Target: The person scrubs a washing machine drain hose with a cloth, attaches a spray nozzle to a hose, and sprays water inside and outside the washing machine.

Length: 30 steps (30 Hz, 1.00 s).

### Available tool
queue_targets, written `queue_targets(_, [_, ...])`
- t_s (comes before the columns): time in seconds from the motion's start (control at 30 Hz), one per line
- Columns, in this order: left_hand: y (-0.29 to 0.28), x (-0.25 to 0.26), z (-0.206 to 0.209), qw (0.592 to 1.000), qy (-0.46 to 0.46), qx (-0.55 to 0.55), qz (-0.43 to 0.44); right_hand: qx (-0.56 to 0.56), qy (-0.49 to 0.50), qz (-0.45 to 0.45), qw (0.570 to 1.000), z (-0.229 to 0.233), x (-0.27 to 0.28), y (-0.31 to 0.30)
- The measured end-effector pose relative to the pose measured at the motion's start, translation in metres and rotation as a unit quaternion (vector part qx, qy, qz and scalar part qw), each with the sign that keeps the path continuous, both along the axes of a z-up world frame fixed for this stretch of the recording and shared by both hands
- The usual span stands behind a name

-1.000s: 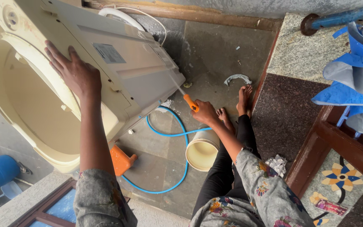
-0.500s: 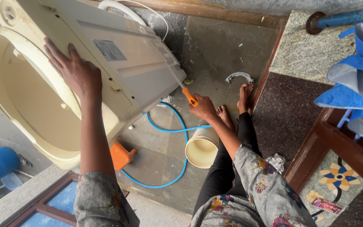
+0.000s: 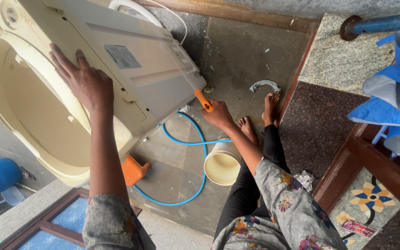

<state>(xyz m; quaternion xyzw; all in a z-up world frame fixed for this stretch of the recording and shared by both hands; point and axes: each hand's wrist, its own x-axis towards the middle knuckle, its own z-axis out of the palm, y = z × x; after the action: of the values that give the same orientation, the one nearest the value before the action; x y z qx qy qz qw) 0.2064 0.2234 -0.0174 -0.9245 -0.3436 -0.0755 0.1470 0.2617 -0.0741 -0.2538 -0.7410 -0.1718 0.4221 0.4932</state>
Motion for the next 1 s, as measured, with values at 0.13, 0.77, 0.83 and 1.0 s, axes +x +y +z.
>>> queue_targets(0.13, [0.001,-0.002,0.0,1.0,-0.005,-0.003,-0.003,-0.018,-0.013,0.008,1.0,-0.014,0.002,-0.002])
queue_targets(0.77, [0.007,-0.008,-0.005,1.0,-0.024,-0.001,-0.004,-0.045,-0.006,0.071,0.996,-0.04,-0.009,-0.022])
queue_targets(0.83, [0.007,-0.007,-0.003,1.0,-0.022,0.008,-0.01,-0.017,0.015,0.066,0.998,-0.032,-0.013,-0.017])
queue_targets(1.0, [0.002,-0.004,0.002,1.0,-0.027,-0.006,-0.009,0.038,0.007,0.082,0.996,-0.013,-0.02,-0.008])
